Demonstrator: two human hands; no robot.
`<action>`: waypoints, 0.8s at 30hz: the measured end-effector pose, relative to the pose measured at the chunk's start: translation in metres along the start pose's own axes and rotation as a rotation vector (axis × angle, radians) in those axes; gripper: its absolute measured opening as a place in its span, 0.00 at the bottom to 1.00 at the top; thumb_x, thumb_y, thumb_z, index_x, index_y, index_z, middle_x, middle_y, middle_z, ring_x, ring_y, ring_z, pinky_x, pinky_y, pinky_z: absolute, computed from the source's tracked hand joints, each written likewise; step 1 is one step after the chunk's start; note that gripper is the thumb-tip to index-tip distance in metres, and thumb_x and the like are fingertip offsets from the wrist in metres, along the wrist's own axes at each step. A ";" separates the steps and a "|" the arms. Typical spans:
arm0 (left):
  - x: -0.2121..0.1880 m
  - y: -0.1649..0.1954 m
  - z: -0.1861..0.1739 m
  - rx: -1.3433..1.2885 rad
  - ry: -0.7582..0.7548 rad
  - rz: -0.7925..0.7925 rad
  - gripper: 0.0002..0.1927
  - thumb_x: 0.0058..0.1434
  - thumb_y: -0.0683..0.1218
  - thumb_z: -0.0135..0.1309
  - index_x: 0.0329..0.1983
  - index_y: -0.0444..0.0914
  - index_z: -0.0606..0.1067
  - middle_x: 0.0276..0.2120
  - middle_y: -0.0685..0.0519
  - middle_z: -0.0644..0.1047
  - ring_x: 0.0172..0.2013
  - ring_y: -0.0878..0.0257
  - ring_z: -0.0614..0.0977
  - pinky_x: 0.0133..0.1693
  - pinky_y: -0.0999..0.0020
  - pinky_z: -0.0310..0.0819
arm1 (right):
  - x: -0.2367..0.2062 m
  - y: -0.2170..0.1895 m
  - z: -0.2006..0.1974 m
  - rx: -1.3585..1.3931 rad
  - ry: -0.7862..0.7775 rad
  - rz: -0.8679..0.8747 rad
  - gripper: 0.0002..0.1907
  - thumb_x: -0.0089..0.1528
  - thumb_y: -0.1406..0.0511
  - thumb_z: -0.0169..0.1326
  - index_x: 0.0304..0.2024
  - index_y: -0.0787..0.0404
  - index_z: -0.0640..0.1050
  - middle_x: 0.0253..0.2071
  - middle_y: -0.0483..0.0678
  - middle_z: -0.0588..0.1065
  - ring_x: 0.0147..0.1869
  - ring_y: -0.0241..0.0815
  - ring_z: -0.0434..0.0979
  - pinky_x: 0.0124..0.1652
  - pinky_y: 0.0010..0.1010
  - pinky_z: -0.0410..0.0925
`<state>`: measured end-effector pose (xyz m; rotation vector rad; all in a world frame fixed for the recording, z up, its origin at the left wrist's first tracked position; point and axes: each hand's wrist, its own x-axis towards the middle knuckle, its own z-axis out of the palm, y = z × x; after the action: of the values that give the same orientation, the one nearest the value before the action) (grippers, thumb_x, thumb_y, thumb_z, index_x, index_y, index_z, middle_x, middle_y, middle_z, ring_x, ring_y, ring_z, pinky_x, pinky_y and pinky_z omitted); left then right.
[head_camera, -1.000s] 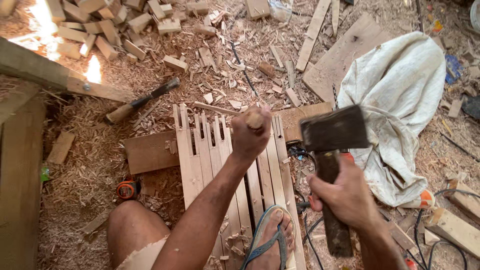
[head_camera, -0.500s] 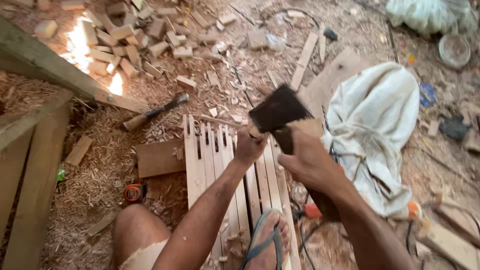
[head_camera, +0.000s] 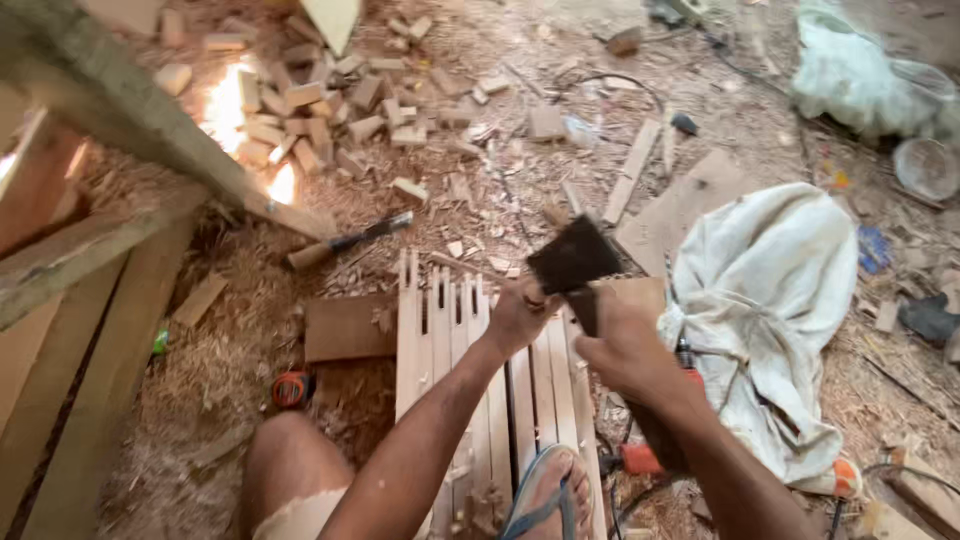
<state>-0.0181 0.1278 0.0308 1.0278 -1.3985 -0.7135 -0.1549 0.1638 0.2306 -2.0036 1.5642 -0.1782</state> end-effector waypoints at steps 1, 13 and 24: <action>0.001 0.001 -0.001 0.022 0.012 0.053 0.14 0.65 0.50 0.62 0.32 0.36 0.74 0.25 0.56 0.74 0.24 0.67 0.74 0.26 0.66 0.70 | -0.006 0.009 -0.010 0.059 -0.010 0.114 0.18 0.55 0.64 0.57 0.43 0.72 0.74 0.24 0.61 0.78 0.27 0.54 0.81 0.31 0.47 0.73; 0.013 -0.006 -0.020 -0.218 -0.416 -0.417 0.20 0.59 0.51 0.67 0.19 0.42 0.70 0.17 0.62 0.69 0.18 0.70 0.72 0.20 0.69 0.71 | 0.004 -0.002 -0.014 0.070 0.539 -0.395 0.07 0.70 0.64 0.48 0.44 0.61 0.75 0.38 0.58 0.76 0.41 0.52 0.78 0.44 0.41 0.72; 0.110 -0.073 0.003 -0.318 0.102 -0.797 0.13 0.60 0.41 0.58 0.20 0.40 0.70 0.17 0.58 0.69 0.17 0.68 0.67 0.18 0.68 0.59 | -0.005 0.052 0.036 0.360 -0.096 0.231 0.16 0.55 0.66 0.58 0.45 0.65 0.75 0.20 0.55 0.73 0.24 0.53 0.77 0.27 0.43 0.72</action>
<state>0.0011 -0.0016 0.0140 1.3389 -0.7179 -1.3872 -0.1843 0.1739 0.1755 -1.5236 1.5614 -0.2484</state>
